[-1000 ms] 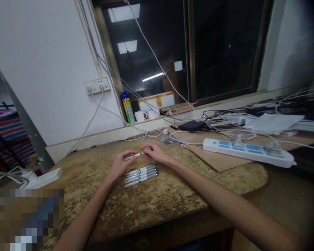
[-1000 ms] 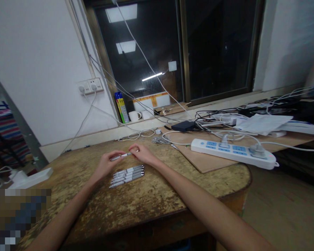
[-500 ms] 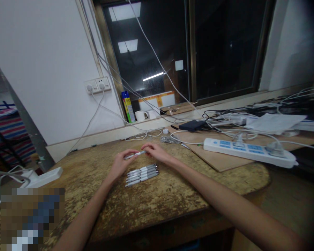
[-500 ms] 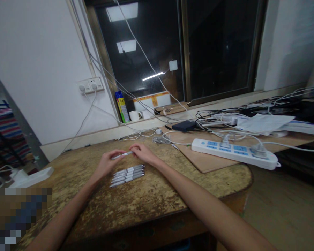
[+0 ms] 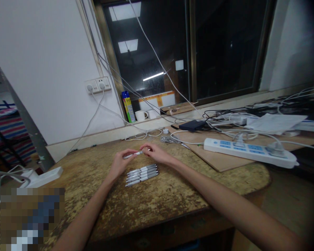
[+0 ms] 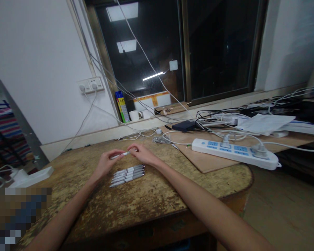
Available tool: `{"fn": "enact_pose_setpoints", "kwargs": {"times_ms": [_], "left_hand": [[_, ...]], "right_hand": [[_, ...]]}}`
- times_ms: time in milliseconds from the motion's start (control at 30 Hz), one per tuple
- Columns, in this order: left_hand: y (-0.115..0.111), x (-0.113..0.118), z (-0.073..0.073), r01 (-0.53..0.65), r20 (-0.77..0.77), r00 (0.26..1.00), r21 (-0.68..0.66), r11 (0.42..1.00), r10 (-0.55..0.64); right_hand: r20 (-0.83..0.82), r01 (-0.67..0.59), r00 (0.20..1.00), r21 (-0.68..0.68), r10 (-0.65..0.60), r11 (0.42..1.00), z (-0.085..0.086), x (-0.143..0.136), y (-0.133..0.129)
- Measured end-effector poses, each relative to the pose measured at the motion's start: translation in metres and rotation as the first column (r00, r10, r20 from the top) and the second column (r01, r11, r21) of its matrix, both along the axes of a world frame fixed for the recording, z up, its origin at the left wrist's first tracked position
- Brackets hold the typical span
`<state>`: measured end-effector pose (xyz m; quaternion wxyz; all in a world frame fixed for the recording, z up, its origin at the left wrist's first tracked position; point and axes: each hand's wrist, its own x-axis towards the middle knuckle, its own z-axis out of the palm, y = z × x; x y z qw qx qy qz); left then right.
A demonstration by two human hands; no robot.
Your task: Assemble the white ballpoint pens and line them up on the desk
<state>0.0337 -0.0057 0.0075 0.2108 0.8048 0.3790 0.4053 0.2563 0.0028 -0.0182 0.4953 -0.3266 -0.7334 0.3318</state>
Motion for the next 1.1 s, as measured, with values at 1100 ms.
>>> {"fn": "enact_pose_setpoints", "kwargs": {"times_ms": [1100], "left_hand": [[0.012, -0.006, -0.006, -0.022, 0.015, 1.0, -0.081, 0.996, 0.023]], "right_hand": [[-0.679, -0.189, 0.734, -0.206, -0.001, 0.96, 0.017, -0.006, -0.003]]}}
